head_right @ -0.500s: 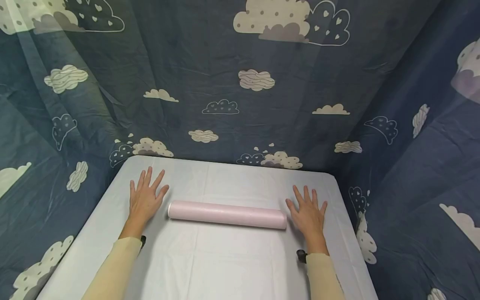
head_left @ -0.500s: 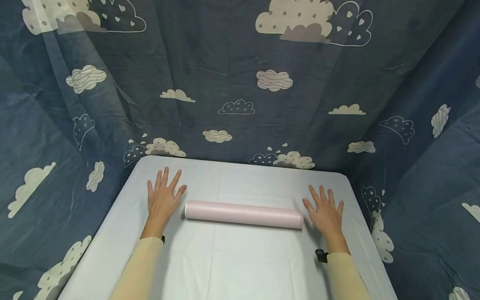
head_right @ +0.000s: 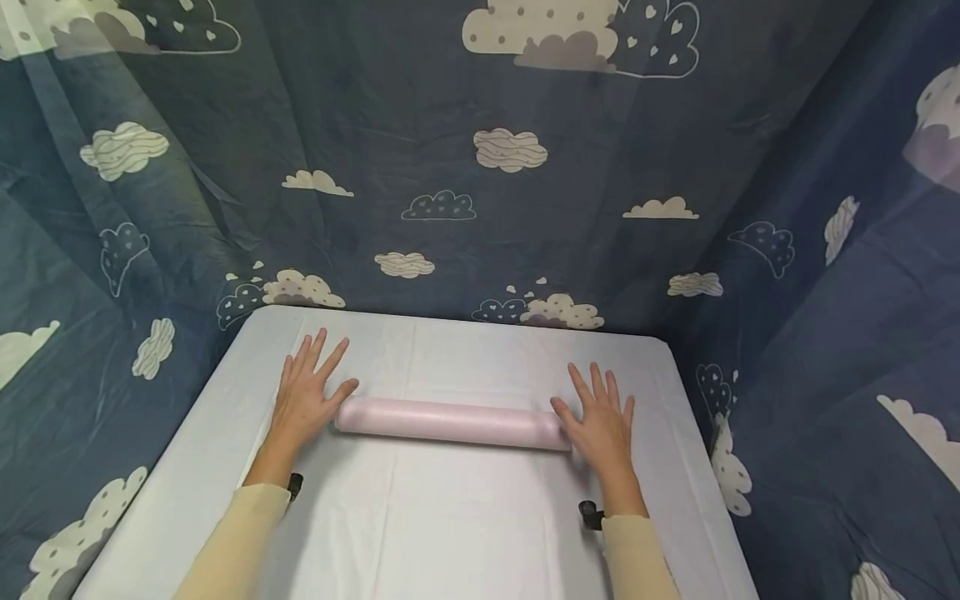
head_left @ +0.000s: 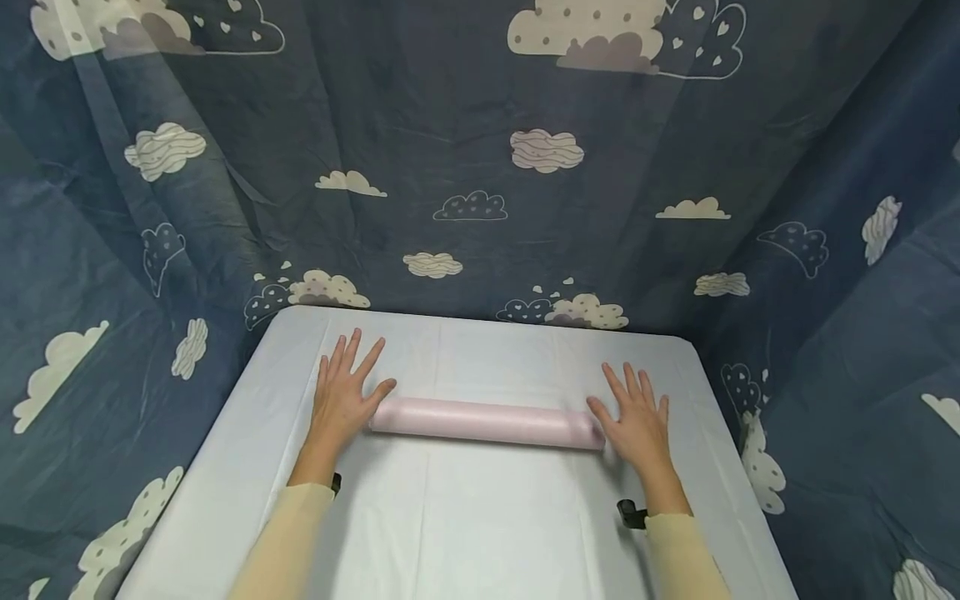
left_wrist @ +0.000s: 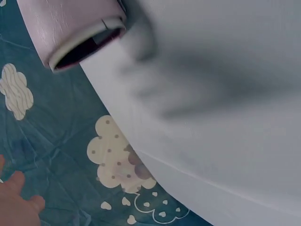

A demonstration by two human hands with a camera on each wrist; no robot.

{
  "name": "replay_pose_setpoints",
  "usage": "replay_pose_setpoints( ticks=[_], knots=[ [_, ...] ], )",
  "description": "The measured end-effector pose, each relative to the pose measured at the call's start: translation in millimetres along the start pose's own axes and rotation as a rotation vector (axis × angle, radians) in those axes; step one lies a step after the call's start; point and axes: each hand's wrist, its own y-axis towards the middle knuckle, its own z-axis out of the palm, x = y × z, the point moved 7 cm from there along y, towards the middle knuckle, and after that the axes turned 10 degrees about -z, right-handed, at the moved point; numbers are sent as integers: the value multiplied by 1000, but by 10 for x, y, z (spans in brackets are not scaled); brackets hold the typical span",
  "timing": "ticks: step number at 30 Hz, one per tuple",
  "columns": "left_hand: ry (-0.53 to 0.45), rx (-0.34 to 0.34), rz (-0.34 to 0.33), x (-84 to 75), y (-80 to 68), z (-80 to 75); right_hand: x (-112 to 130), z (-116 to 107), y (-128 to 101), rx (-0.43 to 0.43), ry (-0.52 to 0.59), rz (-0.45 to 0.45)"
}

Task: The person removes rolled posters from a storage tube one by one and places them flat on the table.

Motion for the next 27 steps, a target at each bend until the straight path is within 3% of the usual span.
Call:
replay_pose_setpoints(
  ticks=[7, 12, 21, 27],
  knots=[
    [-48, 22, 59, -124, -117, 67, 168, 22, -62, -29, 21, -45],
    [-77, 34, 107, -163, -237, 149, 216, 132, -141, 3, 25, -61],
    [-66, 36, 163, -135, -366, 290, 283, 304, -234, 33, -12, -87],
    [-80, 58, 162, -72, -415, 390, 332, 380, -301, 24, -29, -114]
  ],
)
